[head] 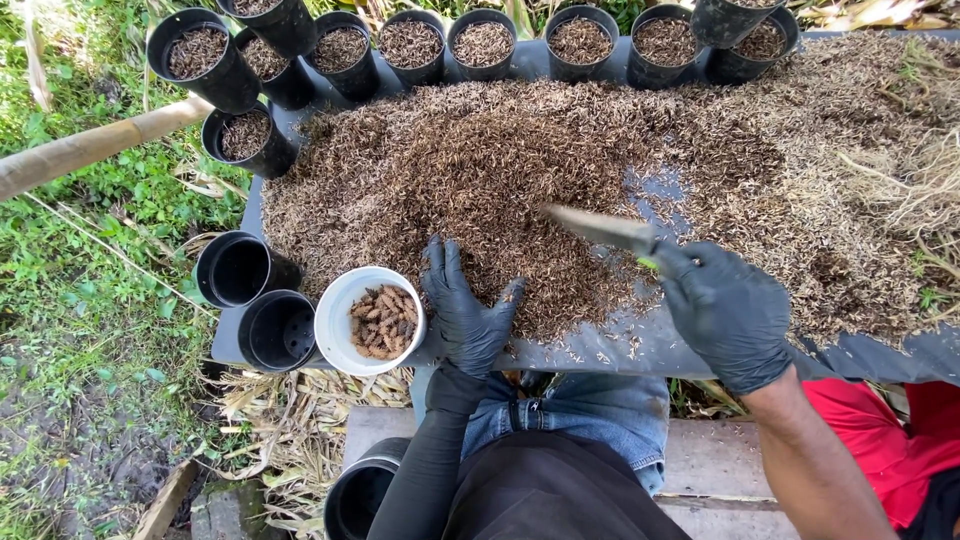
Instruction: The person fills small black plastic pots with a soil mixture from a pile on a table using a trowel and their gloved hands, then places small pieces of organic matter into the filled pots.
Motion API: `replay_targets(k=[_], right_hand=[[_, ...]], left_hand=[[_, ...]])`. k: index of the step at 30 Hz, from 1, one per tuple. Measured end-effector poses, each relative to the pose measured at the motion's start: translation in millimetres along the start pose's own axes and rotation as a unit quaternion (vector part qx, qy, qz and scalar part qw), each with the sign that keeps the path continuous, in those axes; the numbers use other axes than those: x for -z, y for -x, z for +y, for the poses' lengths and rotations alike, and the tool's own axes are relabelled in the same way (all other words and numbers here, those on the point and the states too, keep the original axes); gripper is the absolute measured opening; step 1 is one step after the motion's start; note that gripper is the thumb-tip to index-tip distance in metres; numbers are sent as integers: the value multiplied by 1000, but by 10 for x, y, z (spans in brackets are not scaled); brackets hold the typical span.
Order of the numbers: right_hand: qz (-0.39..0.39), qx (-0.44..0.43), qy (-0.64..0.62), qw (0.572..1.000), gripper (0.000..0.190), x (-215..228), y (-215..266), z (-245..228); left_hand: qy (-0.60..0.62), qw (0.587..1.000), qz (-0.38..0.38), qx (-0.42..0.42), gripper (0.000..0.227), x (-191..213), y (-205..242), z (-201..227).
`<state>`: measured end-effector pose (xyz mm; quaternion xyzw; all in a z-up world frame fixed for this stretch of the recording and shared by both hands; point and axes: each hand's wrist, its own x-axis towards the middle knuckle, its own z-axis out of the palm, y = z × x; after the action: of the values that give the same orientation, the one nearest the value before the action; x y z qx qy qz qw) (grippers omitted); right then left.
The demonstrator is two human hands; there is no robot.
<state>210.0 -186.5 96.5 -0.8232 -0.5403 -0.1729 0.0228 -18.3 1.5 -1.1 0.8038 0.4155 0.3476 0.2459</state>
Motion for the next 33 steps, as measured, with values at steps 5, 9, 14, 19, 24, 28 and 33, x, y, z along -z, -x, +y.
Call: replay_targets(k=[5,9,14,19,24,28,33], right_hand=[[30,-66,-29,997,38,-468,143,61],[54,-68,-84,993,40,-607,189,-26],[52,-83,-95,991,42,-855,204,-73],[73,-102,-72,989,46,-791,176,-151],[92,-83,-57,991,48,-813,222,-169],[96,-77,-26,992,48,-853,232,-193],[0,-118,56,991,45,-783,211,-250]], left_hand=[[104,991,86,21,72,2,4,-6],[184,974,114,60,69,66,-37,112],[79,988,103,-88,29,24,-212,197],[-168,979,-27,-111,51,97,-504,531],[-182,970,-35,-155,39,45,-639,543],[-285,934,-199,-81,81,71,-825,800],[-266,950,-133,-94,13,-239,-868,588]])
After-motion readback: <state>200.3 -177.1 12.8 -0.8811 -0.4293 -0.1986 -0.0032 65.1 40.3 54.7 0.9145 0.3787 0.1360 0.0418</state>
